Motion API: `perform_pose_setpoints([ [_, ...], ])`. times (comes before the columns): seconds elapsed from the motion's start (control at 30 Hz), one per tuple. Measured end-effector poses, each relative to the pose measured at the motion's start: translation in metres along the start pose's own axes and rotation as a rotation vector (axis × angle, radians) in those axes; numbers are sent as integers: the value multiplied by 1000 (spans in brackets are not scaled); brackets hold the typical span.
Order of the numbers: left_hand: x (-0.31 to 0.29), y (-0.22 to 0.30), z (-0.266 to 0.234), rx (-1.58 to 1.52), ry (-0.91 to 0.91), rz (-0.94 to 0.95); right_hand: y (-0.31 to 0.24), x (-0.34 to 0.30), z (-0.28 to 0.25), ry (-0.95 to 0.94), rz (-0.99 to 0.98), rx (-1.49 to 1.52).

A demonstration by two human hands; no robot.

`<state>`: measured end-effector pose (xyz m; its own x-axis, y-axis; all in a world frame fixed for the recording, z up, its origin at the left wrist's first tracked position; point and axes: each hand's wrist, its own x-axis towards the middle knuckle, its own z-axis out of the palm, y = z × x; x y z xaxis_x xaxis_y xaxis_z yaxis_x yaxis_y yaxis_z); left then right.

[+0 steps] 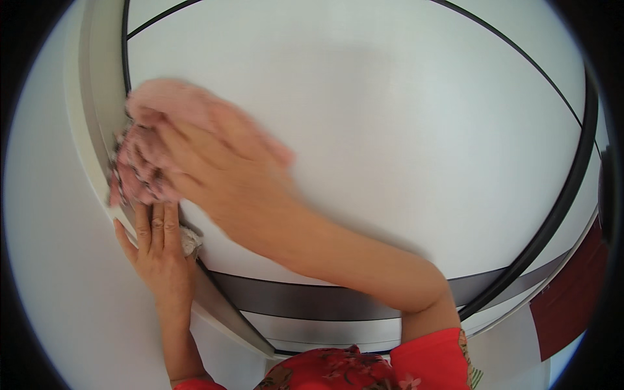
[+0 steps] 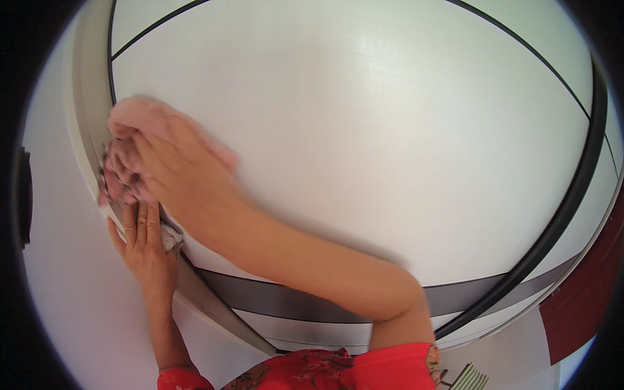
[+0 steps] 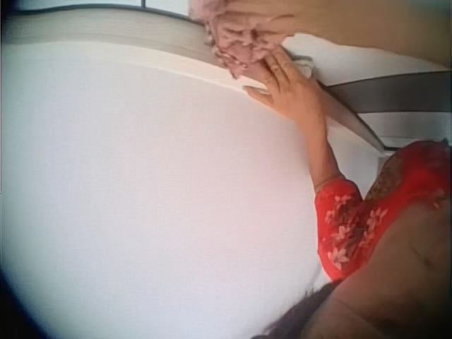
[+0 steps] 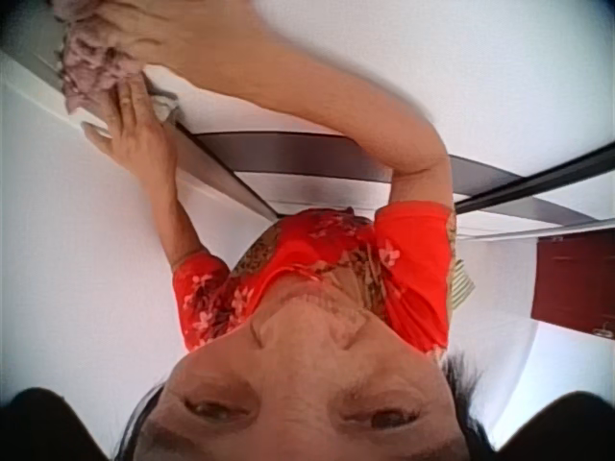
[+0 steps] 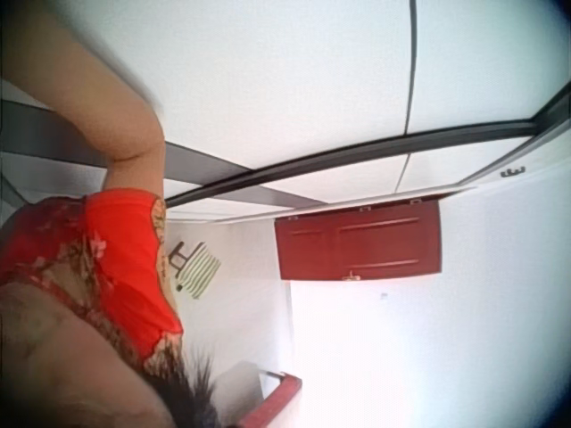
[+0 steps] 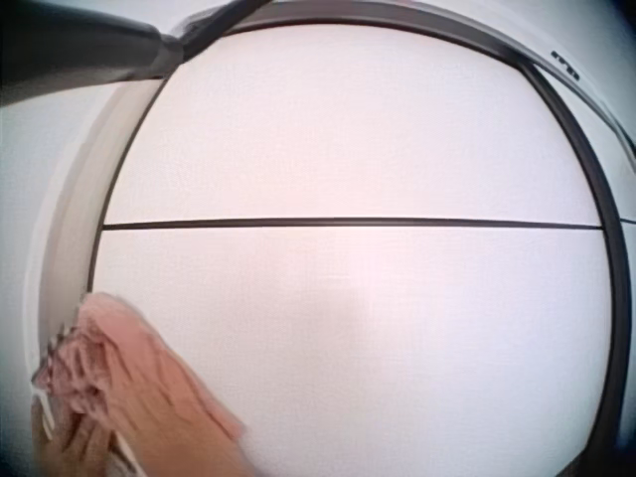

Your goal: The person wipes a white table surface with a cloth, moving a stack of folded blankets to reach the entire area. They then proceed to wipe the front surface of a white wardrobe with dark horizontal stripes.

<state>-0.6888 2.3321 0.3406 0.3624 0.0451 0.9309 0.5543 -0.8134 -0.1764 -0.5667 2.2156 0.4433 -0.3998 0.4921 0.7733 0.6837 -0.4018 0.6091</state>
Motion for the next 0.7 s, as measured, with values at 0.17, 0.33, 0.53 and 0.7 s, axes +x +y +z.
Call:
perform_pose_setpoints([
  [0.17,9,16,-1,24,26,-7,78,-99,-111,-126,222,-208],
  [0.33,13,15,-7,72,-31,-19,130,-221,-199,-41,705,-502],
  [0.53,19,15,-3,91,-42,-7,181,-334,-265,241,1132,-368],
  [0.7,4,14,-8,62,-16,-13,160,-270,-240,304,974,-364],
])
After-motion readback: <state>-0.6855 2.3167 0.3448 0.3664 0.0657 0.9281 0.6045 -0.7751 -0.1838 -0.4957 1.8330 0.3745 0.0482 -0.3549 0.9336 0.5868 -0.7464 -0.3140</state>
